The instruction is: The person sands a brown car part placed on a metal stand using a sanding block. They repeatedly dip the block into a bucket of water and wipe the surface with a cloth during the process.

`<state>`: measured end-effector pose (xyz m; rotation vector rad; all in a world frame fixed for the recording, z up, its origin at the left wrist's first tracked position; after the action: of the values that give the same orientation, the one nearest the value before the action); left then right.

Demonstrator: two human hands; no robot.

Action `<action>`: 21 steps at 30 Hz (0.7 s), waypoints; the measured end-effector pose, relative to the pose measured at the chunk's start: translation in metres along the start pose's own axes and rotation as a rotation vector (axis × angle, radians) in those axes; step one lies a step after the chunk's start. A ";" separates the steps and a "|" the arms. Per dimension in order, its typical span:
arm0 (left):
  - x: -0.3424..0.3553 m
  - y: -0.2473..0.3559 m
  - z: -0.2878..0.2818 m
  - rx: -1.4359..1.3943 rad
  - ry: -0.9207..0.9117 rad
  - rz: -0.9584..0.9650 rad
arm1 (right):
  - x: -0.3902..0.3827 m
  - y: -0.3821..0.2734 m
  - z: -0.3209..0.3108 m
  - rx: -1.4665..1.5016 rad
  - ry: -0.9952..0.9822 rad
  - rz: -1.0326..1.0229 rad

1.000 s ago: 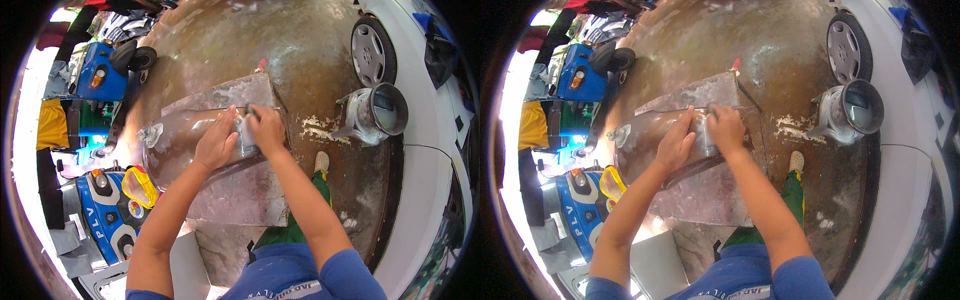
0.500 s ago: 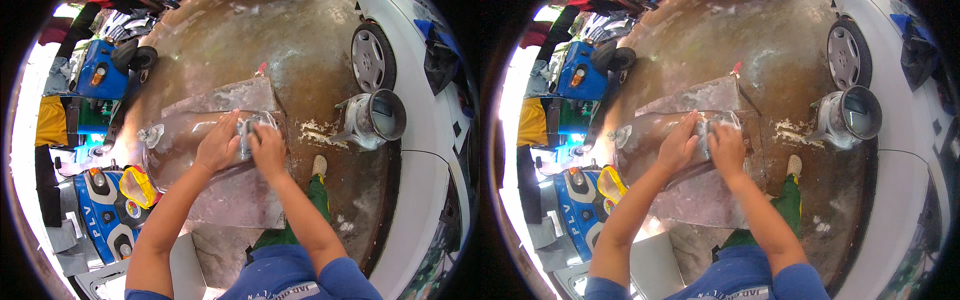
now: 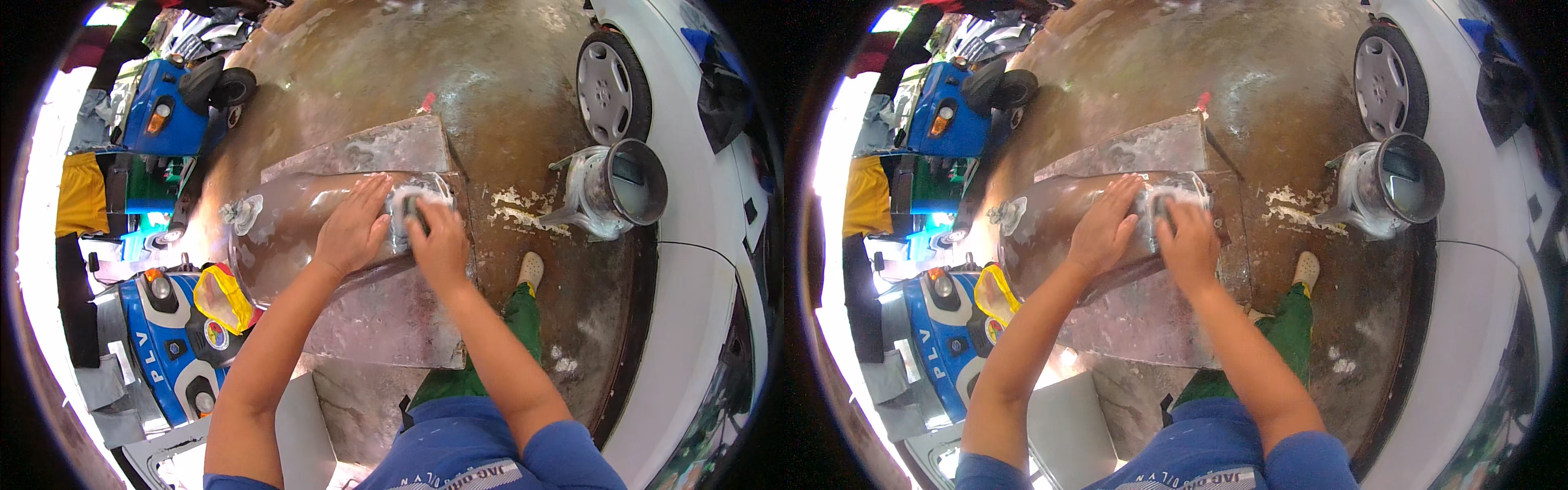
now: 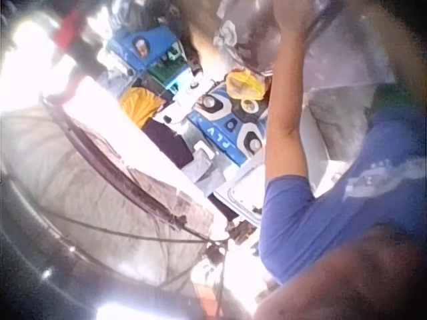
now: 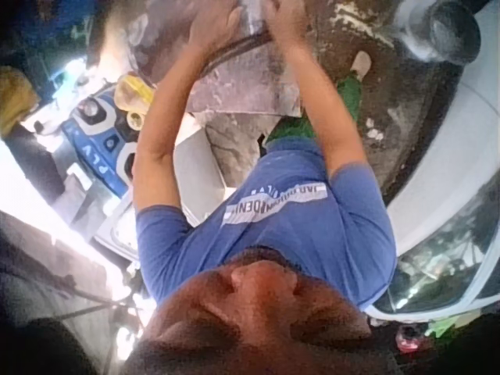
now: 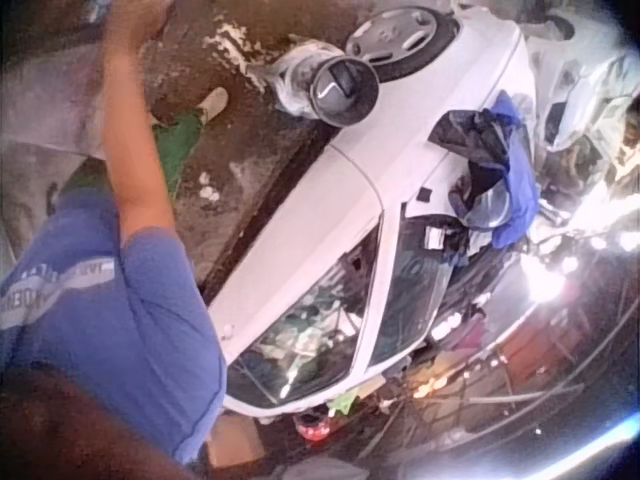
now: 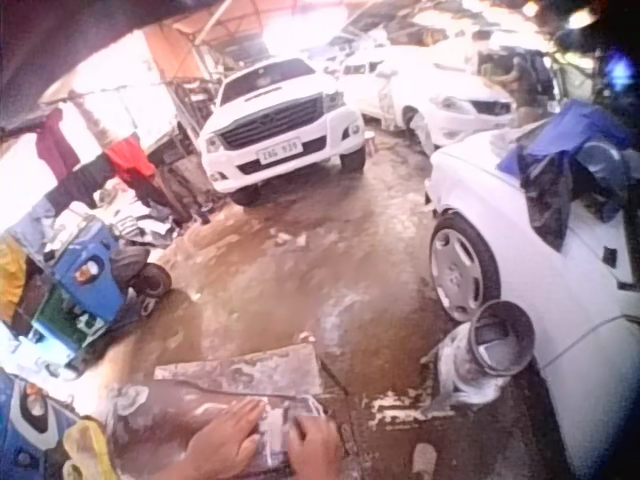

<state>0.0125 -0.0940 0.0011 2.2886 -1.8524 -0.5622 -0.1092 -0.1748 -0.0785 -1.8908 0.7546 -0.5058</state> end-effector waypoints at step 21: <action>0.041 0.018 0.052 0.527 -0.121 -0.334 | -0.125 0.143 -0.171 0.042 -0.307 0.255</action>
<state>-0.0163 -0.1312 -0.0490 3.0015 -1.8515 -0.2704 -0.3478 -0.2432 -0.1399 -1.7486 0.7578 -0.0678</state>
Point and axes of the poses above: each hand's wrist, its own x-axis towards the middle knuckle, its own z-axis out of the palm, y = z × x, the point moved 9 cm from there along x, towards the middle knuckle, and after that the axes turned 11 degrees about -y, right-handed, at the moved point
